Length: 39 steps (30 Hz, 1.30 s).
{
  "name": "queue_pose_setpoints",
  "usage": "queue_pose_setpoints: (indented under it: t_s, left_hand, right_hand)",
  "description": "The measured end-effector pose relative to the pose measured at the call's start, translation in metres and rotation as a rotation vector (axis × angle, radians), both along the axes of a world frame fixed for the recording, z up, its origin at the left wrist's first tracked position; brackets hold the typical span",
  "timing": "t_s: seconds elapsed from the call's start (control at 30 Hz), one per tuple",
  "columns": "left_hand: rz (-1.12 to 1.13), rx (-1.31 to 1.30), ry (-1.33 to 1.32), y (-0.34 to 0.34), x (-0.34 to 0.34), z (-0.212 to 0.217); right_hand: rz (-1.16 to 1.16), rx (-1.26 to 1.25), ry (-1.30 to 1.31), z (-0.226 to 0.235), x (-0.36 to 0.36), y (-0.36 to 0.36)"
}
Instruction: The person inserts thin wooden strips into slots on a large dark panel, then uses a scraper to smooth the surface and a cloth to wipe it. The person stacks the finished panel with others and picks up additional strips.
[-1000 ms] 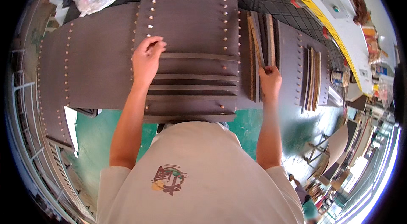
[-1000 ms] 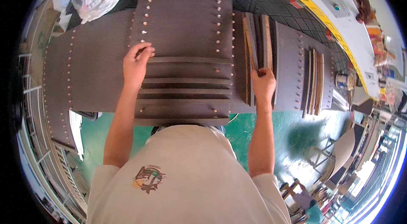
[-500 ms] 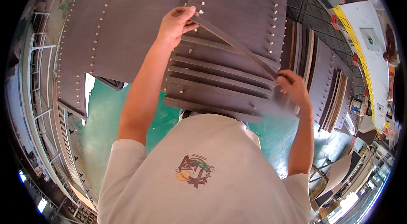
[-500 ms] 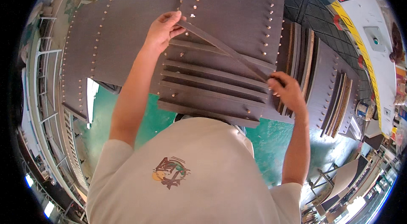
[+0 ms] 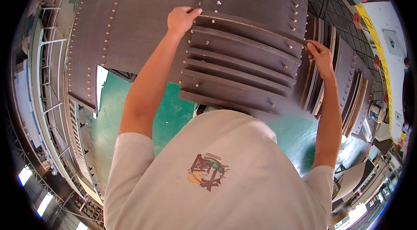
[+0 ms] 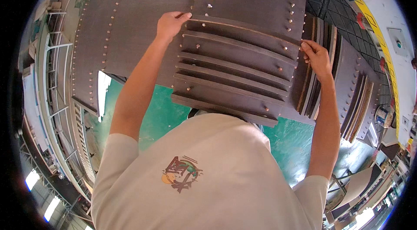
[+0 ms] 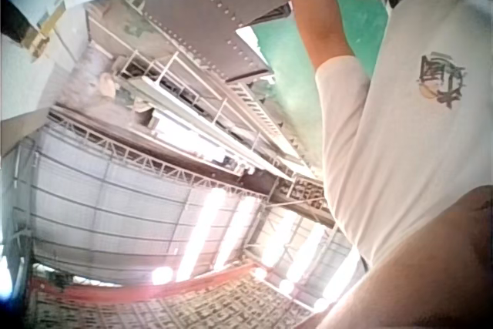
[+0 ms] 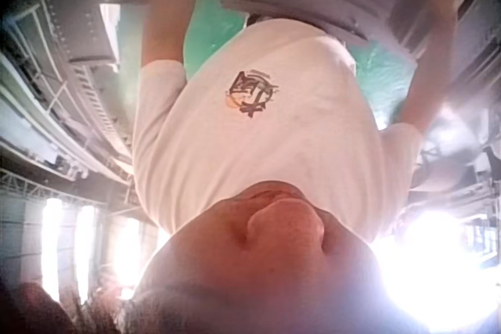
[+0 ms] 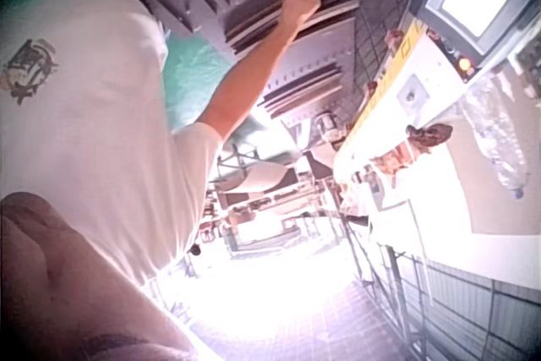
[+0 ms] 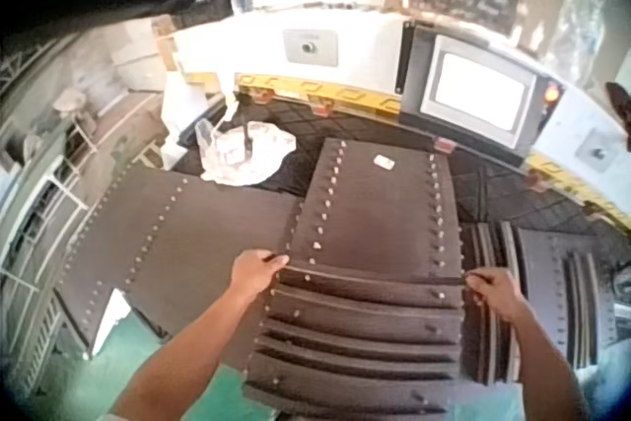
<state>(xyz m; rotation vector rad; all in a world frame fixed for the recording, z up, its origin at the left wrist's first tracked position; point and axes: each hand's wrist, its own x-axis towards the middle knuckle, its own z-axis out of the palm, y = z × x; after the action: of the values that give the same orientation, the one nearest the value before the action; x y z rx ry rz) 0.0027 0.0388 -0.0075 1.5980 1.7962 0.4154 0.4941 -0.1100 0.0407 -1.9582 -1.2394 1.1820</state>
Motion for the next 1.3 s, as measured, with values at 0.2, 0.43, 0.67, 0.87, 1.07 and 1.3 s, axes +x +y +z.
queue_pose_setpoints:
  t_s: [0.2,0.43,0.67,0.87,1.07,1.3]
  left_hand:
    - [-0.040,0.044,0.165,-0.001,0.013,-0.010]
    - [-0.058,0.106,0.237,-0.007,0.014,-0.016]
    - [-0.116,0.054,0.210,-0.003,0.011,-0.016]
    - [-0.045,0.070,0.177,-0.004,0.009,-0.008]
    - [-0.001,0.085,0.146,-0.007,0.016,-0.009]
    - [-0.012,0.048,0.131,-0.008,0.012,-0.011]
  right_hand:
    - [-0.010,0.013,0.005,-0.014,0.012,0.006]
    - [0.029,-0.032,-0.067,-0.024,0.015,0.004]
    - [0.154,-0.048,-0.287,-0.016,0.006,-0.002]
    - [0.391,0.142,-0.521,-0.013,0.006,-0.006]
    - [0.453,0.186,-0.714,-0.027,0.009,-0.011]
    - [0.479,0.150,-0.786,-0.034,-0.002,-0.013]
